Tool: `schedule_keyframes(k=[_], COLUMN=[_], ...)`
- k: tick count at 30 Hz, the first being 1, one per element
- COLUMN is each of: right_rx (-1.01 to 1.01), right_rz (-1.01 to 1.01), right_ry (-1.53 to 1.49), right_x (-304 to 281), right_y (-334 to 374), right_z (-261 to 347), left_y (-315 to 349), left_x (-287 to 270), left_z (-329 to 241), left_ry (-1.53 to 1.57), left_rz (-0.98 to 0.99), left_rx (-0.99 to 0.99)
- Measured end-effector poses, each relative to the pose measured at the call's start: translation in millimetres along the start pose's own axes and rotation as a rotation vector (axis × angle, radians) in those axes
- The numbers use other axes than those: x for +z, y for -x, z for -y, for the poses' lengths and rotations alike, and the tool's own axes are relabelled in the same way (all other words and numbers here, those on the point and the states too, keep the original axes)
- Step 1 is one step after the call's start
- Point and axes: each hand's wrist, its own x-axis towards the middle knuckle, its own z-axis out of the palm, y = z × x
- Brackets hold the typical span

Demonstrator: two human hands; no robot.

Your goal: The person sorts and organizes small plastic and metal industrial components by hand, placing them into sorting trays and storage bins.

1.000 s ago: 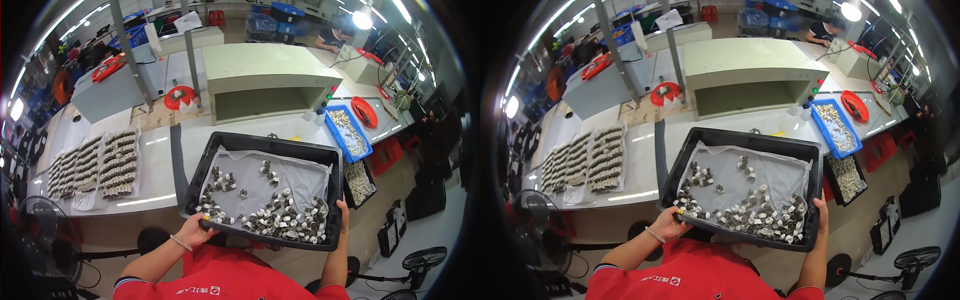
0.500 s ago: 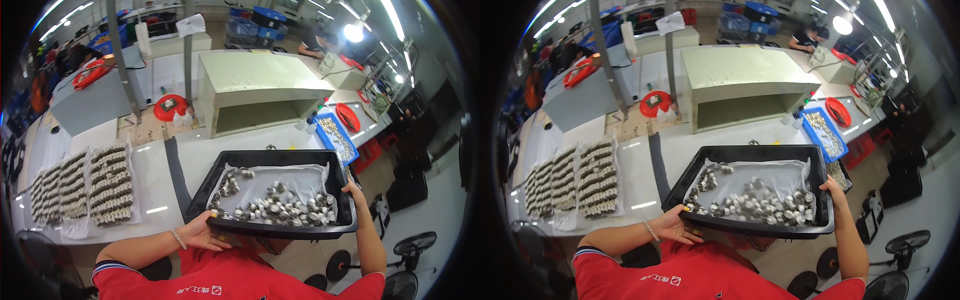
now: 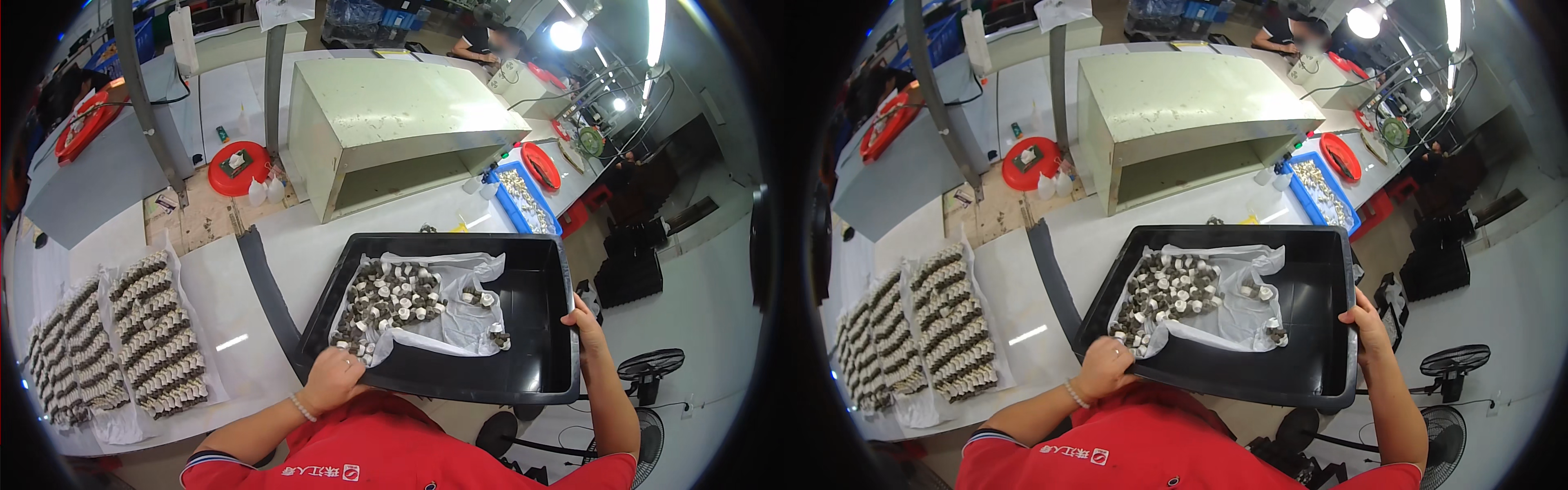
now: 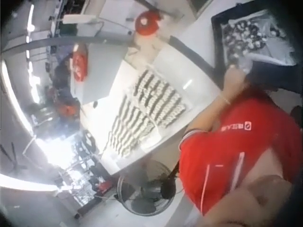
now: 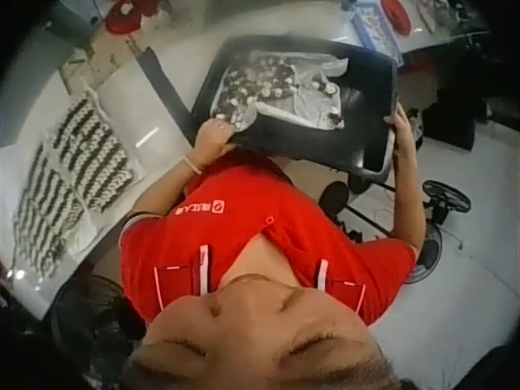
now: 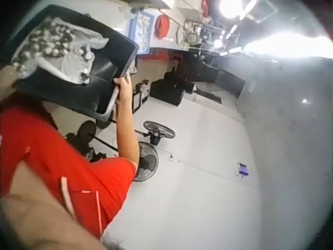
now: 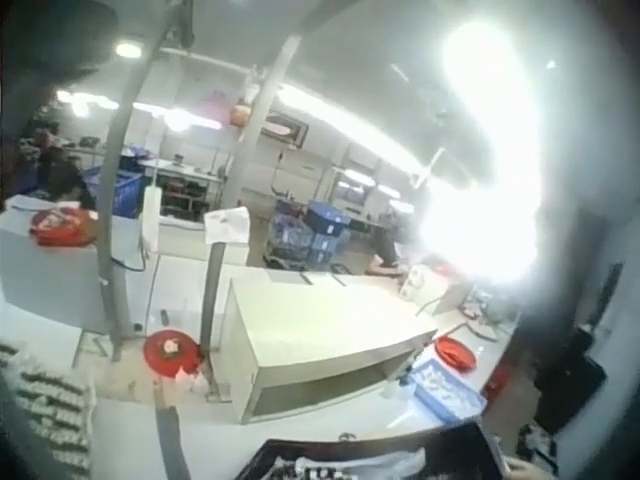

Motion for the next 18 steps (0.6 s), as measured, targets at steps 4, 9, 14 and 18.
schedule_keyframes(k=[4, 9, 14, 18], right_rx=[-0.042, -0.547, -1.043, -1.071], right_rz=[0.036, 0.12, -0.056, 0.347], right_ry=[0.183, 0.549, 0.801, 0.832], right_x=[9.4, 12.2, 35.2, 65.8], right_y=[9.1, -0.8, -27.6, -58.5], right_z=[22.0, 46.1, 67.5, 93.9], left_y=[2.3, -13.4, -27.5, -29.3], left_x=[7.2, -10.4, -30.6, -31.6], left_z=[7.4, 21.7, 35.6, 44.3], left_ry=[0.044, 0.137, 0.274, 0.41], left_rz=[-0.098, -0.277, -0.313, -0.304], left_rx=[0.012, -0.023, -0.087, -0.209])
